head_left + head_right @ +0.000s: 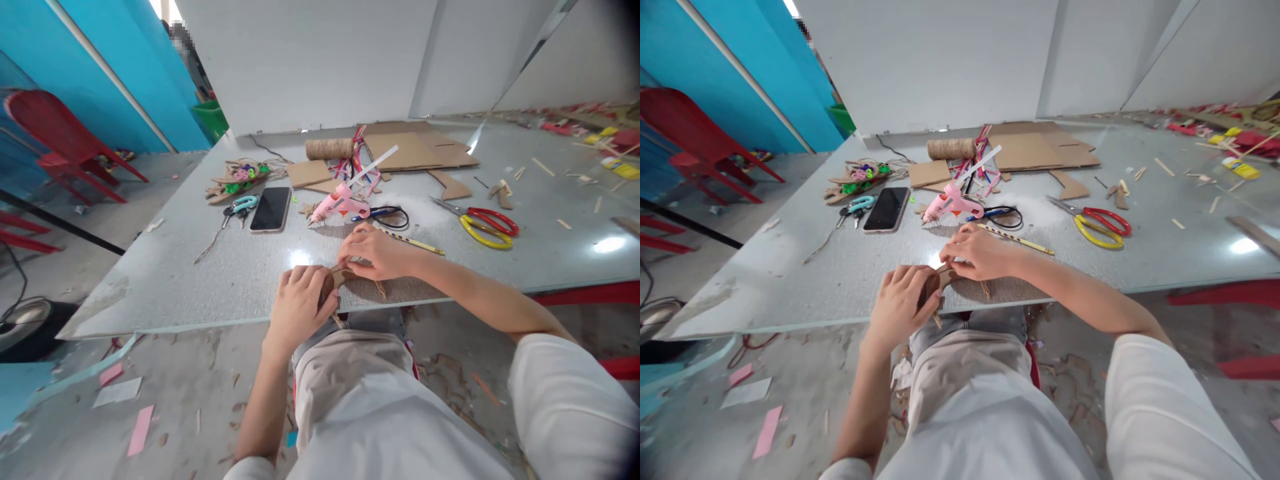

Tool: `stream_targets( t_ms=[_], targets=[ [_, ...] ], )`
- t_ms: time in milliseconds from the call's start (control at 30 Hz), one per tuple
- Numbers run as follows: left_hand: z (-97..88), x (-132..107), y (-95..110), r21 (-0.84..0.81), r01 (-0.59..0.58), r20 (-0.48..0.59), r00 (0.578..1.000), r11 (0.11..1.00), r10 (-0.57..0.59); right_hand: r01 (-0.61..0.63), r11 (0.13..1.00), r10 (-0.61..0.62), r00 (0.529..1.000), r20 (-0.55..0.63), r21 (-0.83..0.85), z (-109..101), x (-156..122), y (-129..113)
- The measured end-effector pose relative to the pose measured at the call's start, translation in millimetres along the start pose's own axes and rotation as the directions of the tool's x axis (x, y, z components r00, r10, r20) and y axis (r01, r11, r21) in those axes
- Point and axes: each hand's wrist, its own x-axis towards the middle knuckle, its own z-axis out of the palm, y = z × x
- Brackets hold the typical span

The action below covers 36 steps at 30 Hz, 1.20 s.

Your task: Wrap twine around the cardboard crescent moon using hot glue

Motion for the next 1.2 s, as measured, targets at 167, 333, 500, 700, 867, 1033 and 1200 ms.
stream_targets(
  t_ms=[167, 333, 500, 700, 867, 1033, 1200],
  targets=[
    [-0.2, 0.4, 1.4, 0.009, 0.011, 0.001, 1.0, 1.0, -0.011, -0.009, 1.0, 0.009, 1.0, -0.022, 0.007, -1.5, -1.7, 0.8],
    [-1.6, 0.2, 2.4, -0.004, 0.021, -0.001, 1.0, 1.0, -0.021, -0.006, 1.0, 0.006, 0.999, 0.033, -0.004, 3.8, -2.2, 2.5],
    [-2.9, 0.0, 0.4, -0.109, 0.084, 0.009, 0.996, 0.991, -0.083, -0.148, 0.948, 0.185, 0.977, -0.11, 0.282, -16.2, -6.8, 19.6],
    [4.8, 3.7, -11.1, -0.464, 0.29, 0.028, 0.949, 0.837, -0.314, -0.433, 0.687, 0.671, 0.686, -0.281, 0.584, -36.4, -26.5, 65.8],
    [13.3, 1.7, -15.8, -0.657, 0.392, -0.057, 0.826, 0.644, -0.56, -0.417, 0.494, 0.802, 0.558, -0.214, 0.763, -26.5, -31.8, 87.9],
    [12.3, -0.5, -15.8, -0.682, 0.379, -0.105, 0.796, 0.625, -0.597, -0.334, 0.457, 0.803, 0.554, -0.221, 0.824, -18.8, -22.4, 80.6],
    [9.4, -0.6, -14.0, -0.693, 0.379, -0.09, 0.798, 0.613, -0.596, -0.235, 0.323, 0.835, 0.526, -0.16, 0.917, -20.1, -10.8, 67.9]
  ],
)
